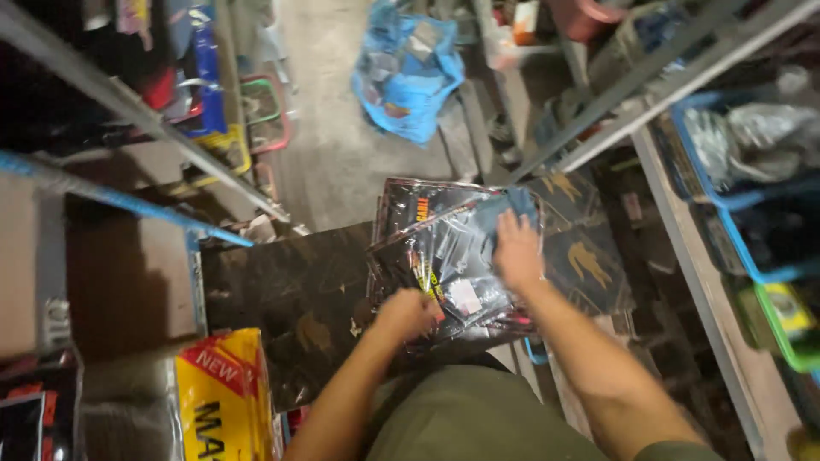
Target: Wiping down packaged motorcycle cable parts with a cloth to remove dust.
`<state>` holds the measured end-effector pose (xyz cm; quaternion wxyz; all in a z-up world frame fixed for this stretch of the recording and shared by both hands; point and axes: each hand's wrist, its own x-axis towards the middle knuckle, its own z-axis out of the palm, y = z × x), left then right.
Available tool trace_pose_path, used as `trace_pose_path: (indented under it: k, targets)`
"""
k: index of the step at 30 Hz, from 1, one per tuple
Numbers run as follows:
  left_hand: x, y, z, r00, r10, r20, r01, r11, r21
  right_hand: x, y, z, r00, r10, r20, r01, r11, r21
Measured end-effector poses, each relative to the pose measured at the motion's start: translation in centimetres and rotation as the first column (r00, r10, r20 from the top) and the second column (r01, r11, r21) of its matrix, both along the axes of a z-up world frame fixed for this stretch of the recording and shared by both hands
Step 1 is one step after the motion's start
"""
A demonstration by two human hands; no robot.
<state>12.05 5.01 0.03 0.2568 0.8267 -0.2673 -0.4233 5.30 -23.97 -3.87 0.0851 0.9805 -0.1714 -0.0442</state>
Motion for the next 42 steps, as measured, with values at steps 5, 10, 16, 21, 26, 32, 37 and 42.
trace_pose_path:
  k: [5,10,16,21,26,32,37,42]
  targets:
    - [4.4,0.3,-0.7,0.975,0.174,0.138,-0.138,0.962,-0.236,-1.8,12.0,-1.4,0.986,0.128,0.11,-0.138,0.986,0.091]
    - [4.8,0.0,-0.4,0.972,0.236,0.024,-0.224,0.948,-0.228,-6.1,21.3,-0.6,0.916,0.39,0.093,-0.398,0.911,0.106]
    - [4.0,-0.7,-1.7,0.957,0.242,0.159,-0.194,0.943,-0.271,-6.1,15.9,1.7,0.726,0.604,0.329,-0.687,0.663,0.297]
    - [1.2,-1.0,5.0,0.957,0.111,0.269,-0.087,0.991,-0.099,-8.9,9.3,1.7,0.968,0.151,0.199,-0.2,0.947,0.253]
    - [-4.5,-4.6,-1.4,0.882,-0.209,0.423,0.219,0.975,0.025,-10.8,7.6,3.0,0.984,0.074,0.16,-0.107,0.972,0.211]
    - [-8.6,-6.4,1.9,0.808,-0.429,0.405,0.406,0.902,0.145,-5.4,1.6,1.4,0.961,0.19,0.203,-0.225,0.96,0.168]
    - [-8.7,-7.9,1.6,0.856,-0.323,0.403,0.281,0.946,0.162,0.6,-1.6,-0.8,0.906,0.304,0.296,-0.352,0.927,0.126]
    - [-10.9,-8.3,0.5,0.885,-0.115,0.451,0.118,0.993,0.022,3.3,3.5,-2.5,0.714,0.555,0.426,-0.694,0.642,0.326]
